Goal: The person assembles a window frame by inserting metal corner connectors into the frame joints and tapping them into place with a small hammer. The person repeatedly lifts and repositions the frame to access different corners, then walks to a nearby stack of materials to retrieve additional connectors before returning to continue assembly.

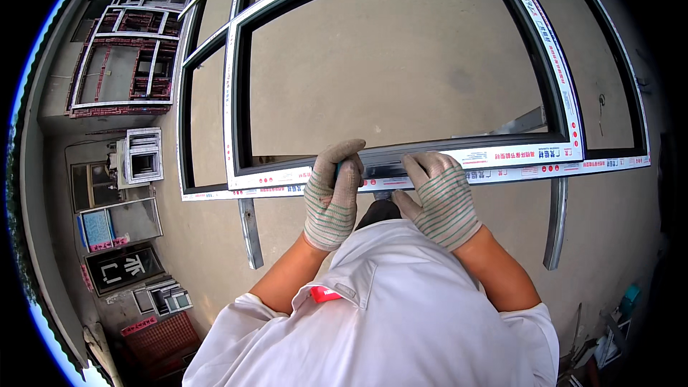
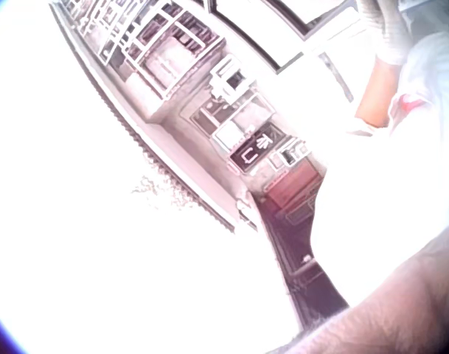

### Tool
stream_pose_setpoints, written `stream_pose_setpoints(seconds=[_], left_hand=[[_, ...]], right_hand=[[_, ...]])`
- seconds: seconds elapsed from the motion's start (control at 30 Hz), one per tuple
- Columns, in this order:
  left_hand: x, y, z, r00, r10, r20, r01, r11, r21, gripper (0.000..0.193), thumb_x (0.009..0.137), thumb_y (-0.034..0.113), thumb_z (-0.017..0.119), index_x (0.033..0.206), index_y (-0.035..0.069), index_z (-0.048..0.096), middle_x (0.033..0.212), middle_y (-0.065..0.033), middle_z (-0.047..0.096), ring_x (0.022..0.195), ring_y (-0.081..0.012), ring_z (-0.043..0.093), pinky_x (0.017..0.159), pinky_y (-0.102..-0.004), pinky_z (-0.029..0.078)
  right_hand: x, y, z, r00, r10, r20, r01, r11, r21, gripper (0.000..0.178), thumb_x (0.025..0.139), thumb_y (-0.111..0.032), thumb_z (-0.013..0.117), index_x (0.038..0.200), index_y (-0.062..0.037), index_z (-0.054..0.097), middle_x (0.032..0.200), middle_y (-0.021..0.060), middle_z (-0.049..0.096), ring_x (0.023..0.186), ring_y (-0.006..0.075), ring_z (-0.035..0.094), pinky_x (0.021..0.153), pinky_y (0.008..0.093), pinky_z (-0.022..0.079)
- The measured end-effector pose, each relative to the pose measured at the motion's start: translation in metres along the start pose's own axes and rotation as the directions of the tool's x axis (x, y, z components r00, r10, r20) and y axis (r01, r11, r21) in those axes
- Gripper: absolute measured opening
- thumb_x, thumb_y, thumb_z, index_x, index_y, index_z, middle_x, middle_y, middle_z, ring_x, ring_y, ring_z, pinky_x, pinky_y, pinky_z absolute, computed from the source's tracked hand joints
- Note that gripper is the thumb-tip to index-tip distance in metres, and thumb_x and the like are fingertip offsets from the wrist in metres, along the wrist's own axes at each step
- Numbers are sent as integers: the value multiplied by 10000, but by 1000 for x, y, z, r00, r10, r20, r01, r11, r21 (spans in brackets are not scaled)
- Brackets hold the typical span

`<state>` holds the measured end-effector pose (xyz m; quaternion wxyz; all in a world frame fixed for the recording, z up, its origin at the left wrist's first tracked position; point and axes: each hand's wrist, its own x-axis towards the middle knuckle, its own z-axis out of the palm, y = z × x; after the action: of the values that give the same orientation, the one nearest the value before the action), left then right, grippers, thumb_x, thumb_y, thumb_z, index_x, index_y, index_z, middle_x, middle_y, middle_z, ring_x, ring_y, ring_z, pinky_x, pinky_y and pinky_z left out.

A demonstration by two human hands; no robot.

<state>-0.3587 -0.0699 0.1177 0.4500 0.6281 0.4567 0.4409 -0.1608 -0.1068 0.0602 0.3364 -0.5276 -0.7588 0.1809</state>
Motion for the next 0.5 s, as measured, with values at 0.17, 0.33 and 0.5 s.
stream_pose_setpoints(seconds=[0.17,0.33,0.5], left_hand=[[-33,-28,-63,981,-86,-171,98,993,60,251,1086,138,520,1283,24,625,863,10,540,726,-72,470,655,-233,437],[-64,-68,-134,939,-107,-328,164,975,150,255,1031,45,578,1270,7,657,1004,-54,650,835,-103,574,784,-265,504],[-89,-98,-228,895,214,-390,46,827,561,368,953,36,698,1317,52,647,901,-77,598,730,-145,534,673,-295,490]], right_hand=[[7,8,25,993,4,114,23,971,-240,489,809,-240,804,1212,-6,654,1082,167,641,1033,342,610,946,469,489],[25,21,51,947,121,297,27,893,-448,359,806,-239,811,1070,-51,656,925,151,669,890,349,634,841,465,505],[34,10,45,926,224,304,-42,860,-509,310,745,-221,852,965,-87,679,913,150,690,904,354,653,838,461,511]])
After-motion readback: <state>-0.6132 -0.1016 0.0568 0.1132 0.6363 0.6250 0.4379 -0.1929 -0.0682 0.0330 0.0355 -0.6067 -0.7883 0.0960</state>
